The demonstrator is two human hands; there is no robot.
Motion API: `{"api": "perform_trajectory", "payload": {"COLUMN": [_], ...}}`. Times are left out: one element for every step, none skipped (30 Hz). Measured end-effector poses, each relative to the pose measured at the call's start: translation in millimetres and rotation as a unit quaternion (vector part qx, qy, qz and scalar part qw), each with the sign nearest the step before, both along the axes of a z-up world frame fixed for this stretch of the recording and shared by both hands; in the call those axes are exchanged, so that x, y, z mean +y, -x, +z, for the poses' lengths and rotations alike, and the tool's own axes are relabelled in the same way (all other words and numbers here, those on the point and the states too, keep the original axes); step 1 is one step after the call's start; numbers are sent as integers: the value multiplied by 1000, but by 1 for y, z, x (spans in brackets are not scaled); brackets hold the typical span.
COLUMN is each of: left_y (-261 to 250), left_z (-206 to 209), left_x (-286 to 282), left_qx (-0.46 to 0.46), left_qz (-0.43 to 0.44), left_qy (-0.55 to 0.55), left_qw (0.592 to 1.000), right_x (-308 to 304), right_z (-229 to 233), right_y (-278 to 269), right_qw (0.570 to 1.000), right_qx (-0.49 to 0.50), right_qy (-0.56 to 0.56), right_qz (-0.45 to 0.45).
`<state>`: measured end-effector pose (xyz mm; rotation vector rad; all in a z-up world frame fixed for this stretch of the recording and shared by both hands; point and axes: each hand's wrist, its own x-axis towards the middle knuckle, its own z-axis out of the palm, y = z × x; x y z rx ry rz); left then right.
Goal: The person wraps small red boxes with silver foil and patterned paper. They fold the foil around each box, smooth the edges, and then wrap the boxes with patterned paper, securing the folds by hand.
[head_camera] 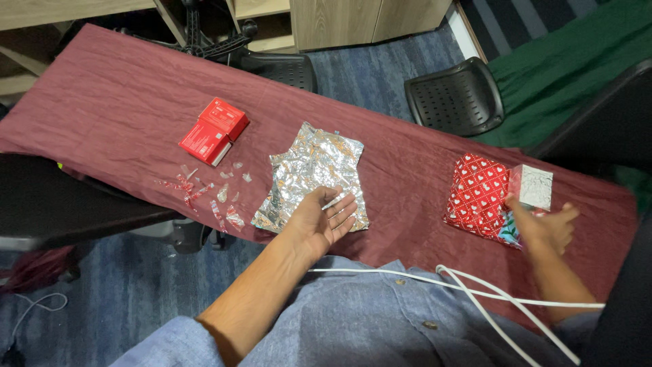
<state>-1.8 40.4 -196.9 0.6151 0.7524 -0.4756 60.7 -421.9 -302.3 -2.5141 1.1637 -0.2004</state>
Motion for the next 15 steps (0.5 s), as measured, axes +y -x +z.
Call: {"api": "perform_trajectory", "payload": {"left_y": [0,1,1,2,1,1,2,3,3,4,4,5,6,6,6], "left_z": [0,0,0,0,0,1,1,1,1,0,0,0,-1,-1,-1], "left_x": [0,0,0,0,0,0,0,0,-1,-1,-1,-1,-1,-2,-1], "left_qx": [2,1,0,0,3,6,10,9,8,7,11,14,16,16,16], "left_qz": [1,0,0,0,1,1,2,2,0,-3,-3,-3,-2,-4,-4], "left_qy": [-1,-2,-3,-3,-4,-5,-6,-8,-10,-11,-12,-13,-12,-10,-9], "left_qw": [1000,1000,1000,1000,1000,1000,1000,1000,1000,1000,1000,1000,1000,1000,1000], "right_x": [4,9,13,15,16,17,16,14,13,12,11,9,6,1,-3], "right_z": [-6,-12,-15,-16,-14,-11,-6,-1,3,5,7,8,9,11,11], "right_y": [7,16,23,29,35,39,42,43,44,40,34,26,16,5,-7], "right_qw": [1000,999,999,998,998,998,997,995,991,990,987,981,984,987,988], "right_qx": [3,5,8,16,23,31,0,-31,-62,-106,-149,-191,-176,-160,-145], "right_qy": [-13,-27,-40,-43,-46,-49,-36,-24,-11,-8,-6,-3,7,17,26], "right_qz": [-9,-18,-27,-31,-36,-40,-65,-90,-116,-90,-66,-41,-11,18,49]}}
